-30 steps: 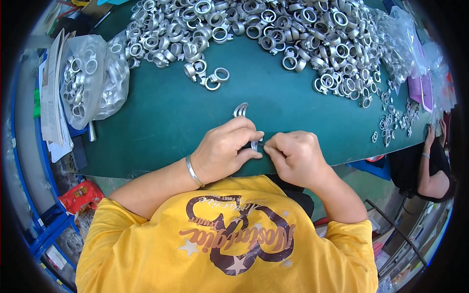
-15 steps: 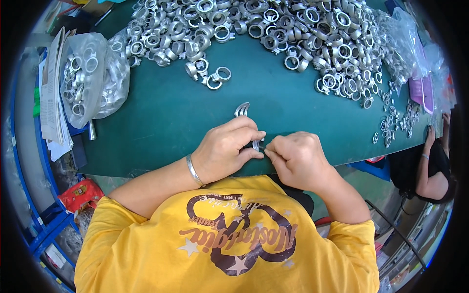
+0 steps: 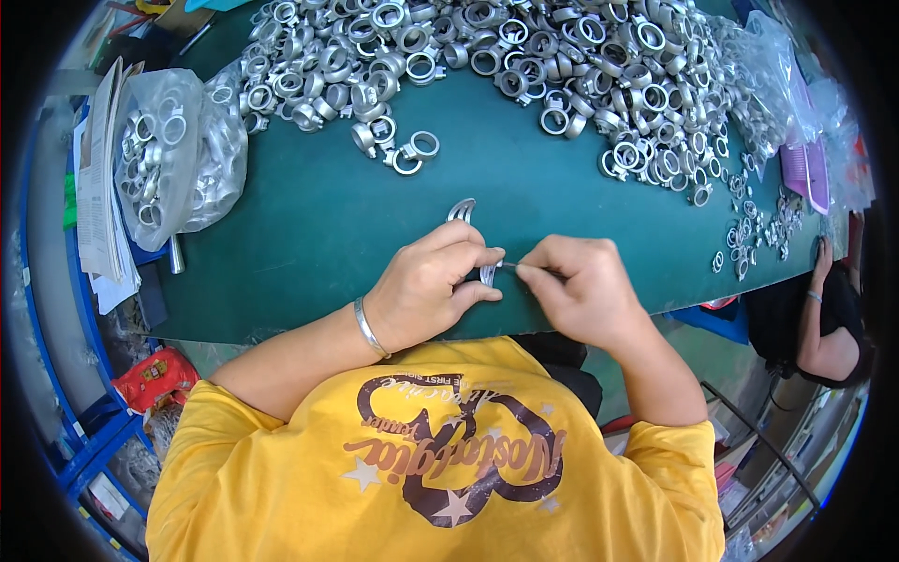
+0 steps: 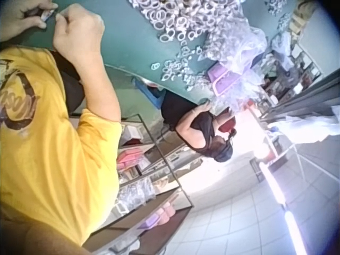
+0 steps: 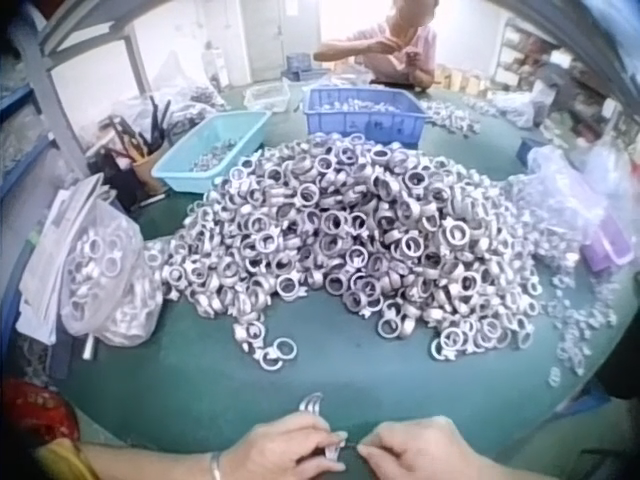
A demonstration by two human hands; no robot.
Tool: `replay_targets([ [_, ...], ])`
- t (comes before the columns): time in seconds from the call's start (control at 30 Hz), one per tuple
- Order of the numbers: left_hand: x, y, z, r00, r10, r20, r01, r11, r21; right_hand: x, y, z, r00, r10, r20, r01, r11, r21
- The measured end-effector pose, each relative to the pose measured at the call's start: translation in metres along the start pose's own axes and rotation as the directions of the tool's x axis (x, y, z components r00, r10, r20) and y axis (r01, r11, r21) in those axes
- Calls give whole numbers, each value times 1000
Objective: The person assembles metal components by hand, inserting small metal pins into ring-shaped parts and placing the finished assemblies onto the work table.
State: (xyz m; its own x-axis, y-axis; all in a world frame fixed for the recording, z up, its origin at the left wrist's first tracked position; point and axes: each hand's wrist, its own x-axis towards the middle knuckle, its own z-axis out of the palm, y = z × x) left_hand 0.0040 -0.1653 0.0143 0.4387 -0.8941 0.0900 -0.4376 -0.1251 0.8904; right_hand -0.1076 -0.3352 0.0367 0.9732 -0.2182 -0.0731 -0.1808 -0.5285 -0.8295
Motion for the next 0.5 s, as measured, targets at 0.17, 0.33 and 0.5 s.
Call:
replay_targets([
  [0.17,-2,-1,-1,1000,28,-9,-28,999,29,0,-5,-10,998,54,-41,-53,998,25],
  [0.33,-2,-1,0,999,50,-14,-49,998,35,-2,-5,-4,991,-136,15,137,984,-114],
  [0.5,-2,-1,-1,999,41,-11,-40,999,29,0,-3,-2,983,-177,44,181,976,-125],
])
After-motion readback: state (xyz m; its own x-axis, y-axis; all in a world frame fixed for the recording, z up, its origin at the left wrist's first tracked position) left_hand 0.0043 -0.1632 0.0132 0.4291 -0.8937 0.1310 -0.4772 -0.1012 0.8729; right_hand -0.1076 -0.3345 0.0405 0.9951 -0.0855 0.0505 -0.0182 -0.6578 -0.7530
